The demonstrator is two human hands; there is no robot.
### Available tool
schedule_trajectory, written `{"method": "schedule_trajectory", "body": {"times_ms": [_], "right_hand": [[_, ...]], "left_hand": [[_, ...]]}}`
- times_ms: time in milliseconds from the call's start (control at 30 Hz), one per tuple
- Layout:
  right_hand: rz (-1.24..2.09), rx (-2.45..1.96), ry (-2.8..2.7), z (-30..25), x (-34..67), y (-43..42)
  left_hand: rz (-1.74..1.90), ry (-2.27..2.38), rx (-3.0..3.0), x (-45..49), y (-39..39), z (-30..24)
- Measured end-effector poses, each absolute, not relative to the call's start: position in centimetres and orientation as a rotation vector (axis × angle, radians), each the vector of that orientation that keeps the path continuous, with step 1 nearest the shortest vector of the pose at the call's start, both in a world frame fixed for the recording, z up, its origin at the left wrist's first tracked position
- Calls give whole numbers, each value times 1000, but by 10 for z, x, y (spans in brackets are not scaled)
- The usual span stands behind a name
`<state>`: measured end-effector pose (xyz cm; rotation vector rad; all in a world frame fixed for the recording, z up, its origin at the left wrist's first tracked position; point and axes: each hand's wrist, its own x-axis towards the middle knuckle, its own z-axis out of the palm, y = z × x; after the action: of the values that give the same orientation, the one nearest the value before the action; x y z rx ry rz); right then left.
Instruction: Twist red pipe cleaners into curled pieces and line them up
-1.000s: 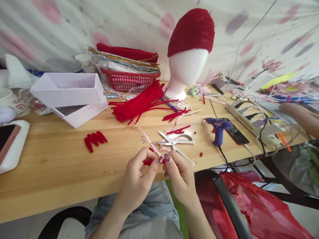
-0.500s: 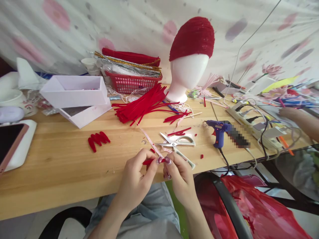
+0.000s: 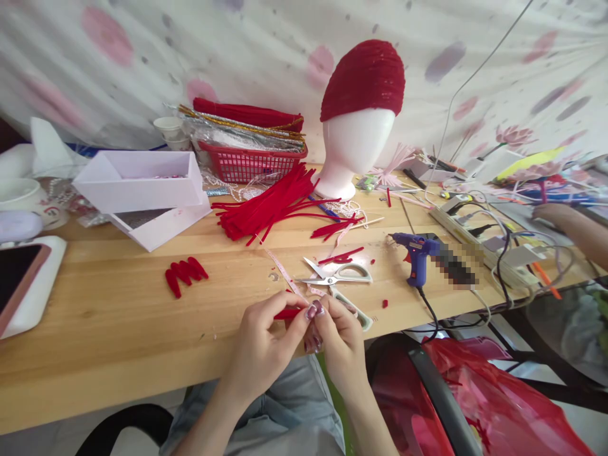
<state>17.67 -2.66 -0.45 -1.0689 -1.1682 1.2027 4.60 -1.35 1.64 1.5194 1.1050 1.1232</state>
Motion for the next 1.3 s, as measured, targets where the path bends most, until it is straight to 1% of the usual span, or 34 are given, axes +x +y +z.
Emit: {"method": "schedule_trajectory", "body": {"times_ms": [133,233,300,467,533,600,667,833,933,1067,1200,1300], "right_hand": [[1166,-1094,-1246,-6,177,-25],[1061,-1069,-1432,-6,180,-24],[893,-1040,-1620,-4,183,-23],[324,-919,-2043,7,197,-14],[164,-822,-2177,13,202,-8],[79,-739,-2256,18,206,-4],[108,-762,-2250,21,208,-2],[614,-1068,-2020,18,201,-7],[792,-1149,-1950,16,195,-8],[912,-1160,-1939,17,191,-5],[957,-1230,-1915,15,193,-6],[1063,-1315,-1817,11,195,-8]], "left_hand": [[1093,1079,1499,47,-13,18],[1066,1058,1343,47,-13,19],[1041,1022,1184,47,-13,19],[933,866,800,50,-12,14],[892,794,659,52,-11,14],[873,756,581,54,-10,13],[908,766,635,55,-11,14],[1116,1002,1253,47,-14,21],[1095,1078,1645,35,-14,25],[963,1096,1880,25,-13,23],[908,1144,1982,27,-12,16],[891,1170,2123,31,-11,9]]}}
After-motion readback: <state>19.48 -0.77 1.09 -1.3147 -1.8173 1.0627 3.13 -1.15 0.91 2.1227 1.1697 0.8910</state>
